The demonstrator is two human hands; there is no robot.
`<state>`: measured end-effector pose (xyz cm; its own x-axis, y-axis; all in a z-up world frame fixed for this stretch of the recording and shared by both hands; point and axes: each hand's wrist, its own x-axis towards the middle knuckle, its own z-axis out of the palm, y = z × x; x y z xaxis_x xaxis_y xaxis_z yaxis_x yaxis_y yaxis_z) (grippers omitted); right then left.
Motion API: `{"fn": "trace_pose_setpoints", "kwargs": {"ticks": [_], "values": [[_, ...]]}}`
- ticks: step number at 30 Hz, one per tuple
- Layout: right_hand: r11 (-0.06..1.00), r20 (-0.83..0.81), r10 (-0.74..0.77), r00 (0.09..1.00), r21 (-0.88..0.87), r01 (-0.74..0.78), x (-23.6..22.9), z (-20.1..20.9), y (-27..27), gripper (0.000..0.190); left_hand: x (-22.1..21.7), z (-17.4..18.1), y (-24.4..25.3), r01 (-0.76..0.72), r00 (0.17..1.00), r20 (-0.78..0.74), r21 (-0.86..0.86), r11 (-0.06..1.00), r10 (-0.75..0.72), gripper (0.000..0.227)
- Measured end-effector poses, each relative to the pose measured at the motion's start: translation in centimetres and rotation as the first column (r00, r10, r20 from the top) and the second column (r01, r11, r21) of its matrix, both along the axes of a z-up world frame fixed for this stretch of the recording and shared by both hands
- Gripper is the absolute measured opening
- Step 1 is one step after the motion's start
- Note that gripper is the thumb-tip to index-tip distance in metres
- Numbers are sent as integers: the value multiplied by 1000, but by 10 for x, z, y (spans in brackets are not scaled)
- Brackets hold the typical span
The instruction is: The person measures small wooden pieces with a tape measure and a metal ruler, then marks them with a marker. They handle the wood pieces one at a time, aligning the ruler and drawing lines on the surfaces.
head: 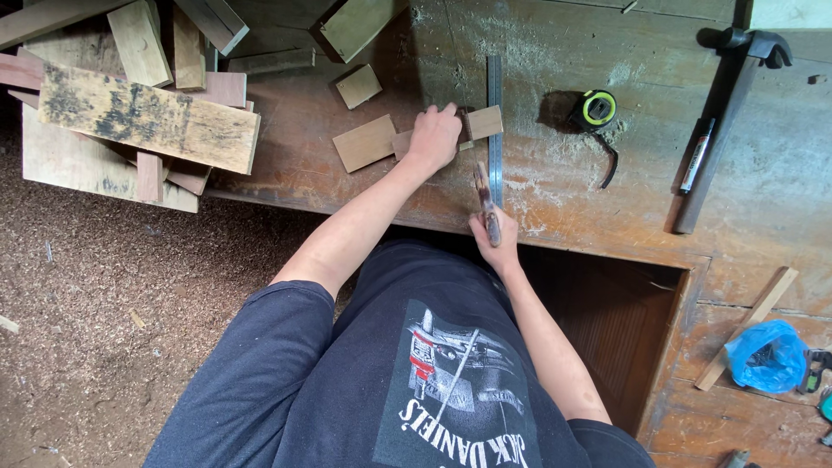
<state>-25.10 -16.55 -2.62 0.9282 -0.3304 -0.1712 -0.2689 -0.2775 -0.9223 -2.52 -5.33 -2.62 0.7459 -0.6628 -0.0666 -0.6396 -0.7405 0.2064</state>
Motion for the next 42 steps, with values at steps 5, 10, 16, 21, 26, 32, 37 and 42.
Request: {"fn": "trace_pose_setpoints", "kwargs": {"ticks": [5, 10, 16, 21, 26, 32, 37, 42], "values": [[994, 27, -42, 999, 98, 39, -1, -2, 1, 23, 1, 2, -1, -7, 999, -44, 44, 999, 9, 13], [998, 19, -33, 999, 48, 32, -18, 2, 2, 24, 2, 3, -3, -19, 998, -62, 56, 998, 22, 11], [999, 38, -31, 999, -8, 31, -1, 3, 2, 22, -1, 6, -4, -37, 995, -87, 68, 997, 42, 12], [999, 46, -51, 998, 6, 50, -11, 10, 1, 23, 0, 7, -4, -52, 987, -147, 85, 995, 64, 15], [996, -23, -82, 996, 44, 83, -38, 13, 0, 24, -2, 4, -3, -49, 993, -108, 15, 999, 50, 14], [995, -7, -72, 997, 68, 72, -35, 6, 5, 22, 1, 5, -3, -35, 994, -105, 42, 998, 39, 17], [992, 4, -114, 993, 62, 114, -36, 6, 9, 20, 0, 6, -4, -44, 992, -118, 65, 997, 51, 16], [995, 14, -97, 995, -30, 97, -35, 8, 7, 22, 2, 4, -6, -31, 995, -96, 82, 996, 39, 18]]}}
